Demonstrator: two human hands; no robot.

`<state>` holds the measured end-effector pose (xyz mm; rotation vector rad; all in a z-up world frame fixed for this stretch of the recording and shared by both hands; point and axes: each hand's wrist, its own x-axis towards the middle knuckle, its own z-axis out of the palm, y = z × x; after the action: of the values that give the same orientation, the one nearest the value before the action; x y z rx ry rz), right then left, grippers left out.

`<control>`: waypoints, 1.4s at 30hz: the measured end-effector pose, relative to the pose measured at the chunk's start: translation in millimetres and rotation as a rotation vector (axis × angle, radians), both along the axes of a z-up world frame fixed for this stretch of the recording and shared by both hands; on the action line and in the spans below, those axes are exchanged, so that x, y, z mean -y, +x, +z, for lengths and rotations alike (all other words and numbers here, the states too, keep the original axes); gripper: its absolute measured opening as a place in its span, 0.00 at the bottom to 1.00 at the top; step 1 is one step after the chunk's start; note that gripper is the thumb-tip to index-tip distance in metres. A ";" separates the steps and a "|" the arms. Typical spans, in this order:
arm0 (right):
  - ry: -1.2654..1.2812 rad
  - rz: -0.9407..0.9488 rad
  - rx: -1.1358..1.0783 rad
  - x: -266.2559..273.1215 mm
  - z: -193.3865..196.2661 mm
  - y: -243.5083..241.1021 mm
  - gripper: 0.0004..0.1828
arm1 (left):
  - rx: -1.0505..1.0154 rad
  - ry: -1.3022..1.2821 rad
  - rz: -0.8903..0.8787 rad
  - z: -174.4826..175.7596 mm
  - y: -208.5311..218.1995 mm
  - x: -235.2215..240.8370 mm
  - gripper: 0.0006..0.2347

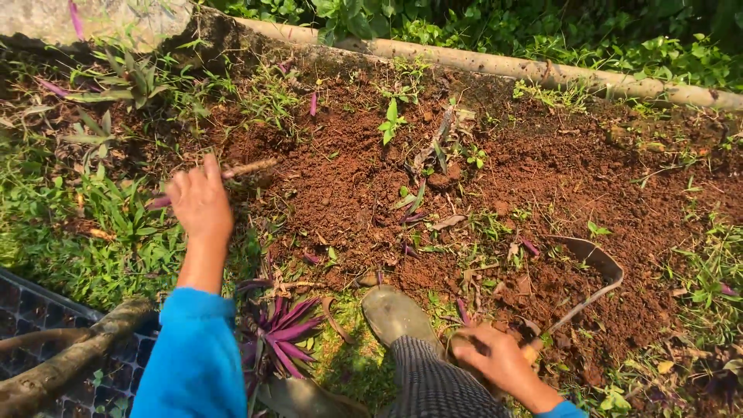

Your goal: The person uses a hand hoe to loosen soil and remove weeds from a garden bed. They also pull out small plants by hand and place them aside.

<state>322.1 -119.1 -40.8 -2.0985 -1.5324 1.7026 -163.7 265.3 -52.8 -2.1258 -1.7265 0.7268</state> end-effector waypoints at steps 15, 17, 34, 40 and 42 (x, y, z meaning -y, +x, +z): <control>0.897 0.069 0.210 -212.9 -55.6 -85.8 0.38 | 0.499 0.102 0.299 93.8 71.9 290.4 0.26; 0.712 0.143 0.231 -229.0 -37.5 -83.5 0.35 | 0.546 0.087 0.328 96.1 85.9 289.3 0.24; 0.035 -1.026 -0.854 -150.3 5.8 -38.3 0.02 | 1.564 -0.498 0.858 67.3 167.0 218.1 0.20; 0.156 -0.741 -0.754 -137.7 44.2 -86.8 0.11 | 1.919 -0.738 0.939 18.1 201.2 210.7 0.18; 0.428 -0.390 -0.630 -119.3 61.3 -82.7 0.24 | 1.818 -0.565 1.032 3.2 179.5 219.0 0.16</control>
<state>239.5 0.2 20.5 -1.3510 -1.0810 1.5089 15.8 46.2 -49.6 -1.9103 -3.9108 -1.3685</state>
